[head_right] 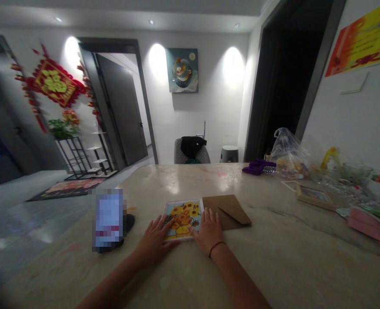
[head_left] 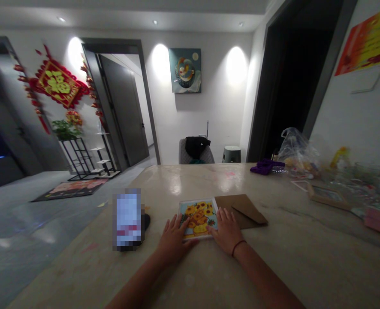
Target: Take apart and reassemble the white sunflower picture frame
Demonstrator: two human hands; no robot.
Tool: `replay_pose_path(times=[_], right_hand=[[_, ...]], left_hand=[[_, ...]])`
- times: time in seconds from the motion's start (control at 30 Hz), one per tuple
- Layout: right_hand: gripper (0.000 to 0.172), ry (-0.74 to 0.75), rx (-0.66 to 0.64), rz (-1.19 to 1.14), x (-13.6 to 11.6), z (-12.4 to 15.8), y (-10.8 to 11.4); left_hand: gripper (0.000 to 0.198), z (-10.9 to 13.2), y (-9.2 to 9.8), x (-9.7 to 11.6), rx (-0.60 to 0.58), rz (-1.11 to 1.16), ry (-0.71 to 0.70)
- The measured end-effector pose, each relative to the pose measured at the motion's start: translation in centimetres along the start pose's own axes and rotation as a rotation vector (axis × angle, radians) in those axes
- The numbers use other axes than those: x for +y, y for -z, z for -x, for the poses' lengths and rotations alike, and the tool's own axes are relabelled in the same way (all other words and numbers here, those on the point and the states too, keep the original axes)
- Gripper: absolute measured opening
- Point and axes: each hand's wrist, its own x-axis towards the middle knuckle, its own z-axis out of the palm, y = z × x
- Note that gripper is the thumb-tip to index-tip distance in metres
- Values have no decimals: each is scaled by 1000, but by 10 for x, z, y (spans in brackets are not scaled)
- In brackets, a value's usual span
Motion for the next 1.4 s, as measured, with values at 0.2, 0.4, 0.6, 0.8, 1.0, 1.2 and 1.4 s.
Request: replay_pose_path(times=[0.2, 0.4, 0.6, 0.8, 1.0, 1.2, 1.4], right_hand=[[76, -34, -88, -119, -1, -2, 1], [89, -29, -175, -296, 6, -9, 1], [100, -6, -201, -347, 11, -11, -2], [89, 27, -159, -418, 19, -11, -2], [56, 82, 43, -422, 13, -8, 0], [52, 14, 337, -561, 13, -13, 7], [54, -231, 187, -1185, 22, -22, -4]], left_hand=[[74, -1, 2, 0, -7, 8, -10], [70, 0, 6, 2, -28, 24, -33], [69, 1, 5, 3, -23, 39, -24], [69, 1, 4, 2, -30, 45, -26], [67, 1, 5, 3, -22, 63, -31], [64, 1, 1, 1, -17, 61, -33], [64, 1, 3, 2, -41, 45, -29]])
